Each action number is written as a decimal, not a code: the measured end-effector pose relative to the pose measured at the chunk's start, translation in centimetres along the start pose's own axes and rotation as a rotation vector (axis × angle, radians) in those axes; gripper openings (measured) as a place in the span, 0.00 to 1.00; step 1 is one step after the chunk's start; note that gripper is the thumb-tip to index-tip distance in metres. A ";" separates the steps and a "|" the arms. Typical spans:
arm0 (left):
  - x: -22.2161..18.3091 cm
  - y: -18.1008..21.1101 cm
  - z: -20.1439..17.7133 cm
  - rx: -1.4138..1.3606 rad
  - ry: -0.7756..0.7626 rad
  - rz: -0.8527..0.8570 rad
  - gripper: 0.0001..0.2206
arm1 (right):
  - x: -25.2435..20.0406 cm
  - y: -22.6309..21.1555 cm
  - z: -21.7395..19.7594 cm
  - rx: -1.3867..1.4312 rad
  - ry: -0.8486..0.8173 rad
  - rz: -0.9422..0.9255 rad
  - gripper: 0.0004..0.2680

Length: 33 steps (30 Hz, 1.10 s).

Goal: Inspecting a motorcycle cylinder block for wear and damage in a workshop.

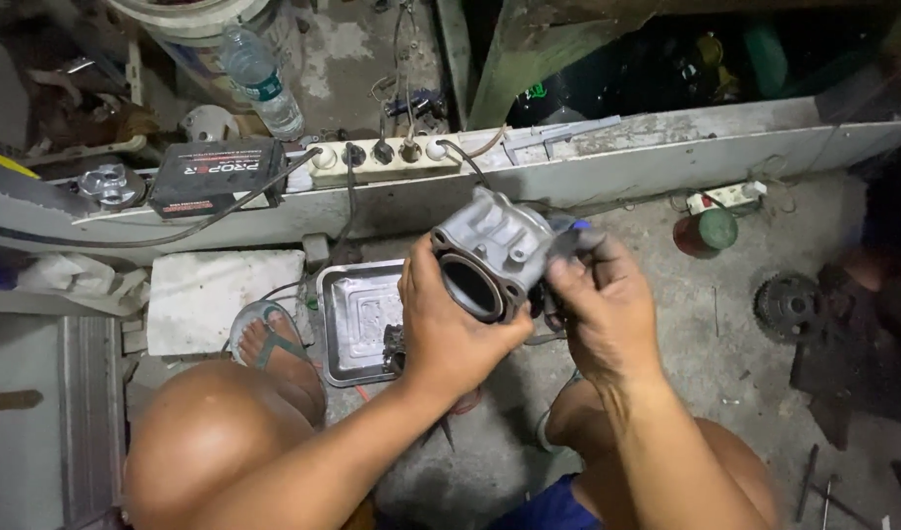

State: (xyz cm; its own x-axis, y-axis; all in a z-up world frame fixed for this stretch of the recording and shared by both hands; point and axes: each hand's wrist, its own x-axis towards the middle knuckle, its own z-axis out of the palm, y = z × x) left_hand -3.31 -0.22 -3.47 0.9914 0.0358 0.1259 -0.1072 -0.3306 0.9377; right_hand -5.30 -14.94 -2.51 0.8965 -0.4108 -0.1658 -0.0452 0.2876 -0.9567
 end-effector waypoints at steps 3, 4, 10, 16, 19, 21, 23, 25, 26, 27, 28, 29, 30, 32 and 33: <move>0.0 -0.5 -0.1 -0.037 0.003 -0.004 0.41 | 0.0 0.4 0.1 0.018 0.015 -0.015 0.08; -0.1 -0.5 0.0 -0.036 0.002 -0.001 0.41 | 0.2 0.7 -0.1 0.021 0.017 -0.017 0.08; -0.1 0.1 0.3 -0.085 -0.031 -0.091 0.41 | -0.2 0.0 0.3 -0.040 -0.045 -0.101 0.16; -0.2 0.9 0.2 -0.101 -0.053 -0.130 0.41 | 0.7 1.5 -1.0 -0.027 0.049 -0.075 0.06; -0.4 0.8 0.1 -0.069 -0.066 -0.143 0.41 | 0.9 1.8 -1.3 -0.061 -0.052 -0.129 0.15; -0.4 1.2 -0.1 -0.093 -0.053 -0.155 0.42 | 1.3 0.9 -1.1 -0.097 -0.005 -0.092 0.06; -0.4 0.5 0.0 -0.080 -0.052 -0.137 0.41 | 1.1 1.0 -0.6 -0.057 -0.003 -0.085 0.06; -0.6 0.2 0.1 -0.064 -0.046 -0.125 0.41 | 1.2 1.4 -1.0 -0.017 -0.005 -0.074 0.07; -0.6 0.1 0.1 -0.039 -0.039 -0.121 0.42 | 1.4 1.7 -1.5 -0.086 -0.075 -0.091 0.11; -0.5 0.0 0.0 -0.014 -0.033 -0.118 0.42 | 1.6 2.1 -1.9 -0.155 -0.144 -0.109 0.17; -0.3 0.3 -0.1 -0.010 -0.040 -0.109 0.42 | 1.8 1.9 -1.7 -0.147 -0.137 -0.114 0.17; -0.2 0.6 -0.3 0.002 -0.034 -0.089 0.42 | 2.0 1.8 -1.6 -0.101 -0.109 -0.068 0.12; -0.1 0.9 -0.5 0.013 -0.029 -0.071 0.41 | 2.1 1.6 -1.4 -0.054 -0.081 -0.020 0.09; -0.3 -0.1 -0.3 0.041 -0.011 0.015 0.43 | 1.7 1.3 -0.8 0.014 -0.092 -0.027 0.09; -0.2 -0.6 -0.3 0.063 0.014 0.095 0.44 | 1.6 1.1 -0.5 0.074 -0.110 -0.032 0.09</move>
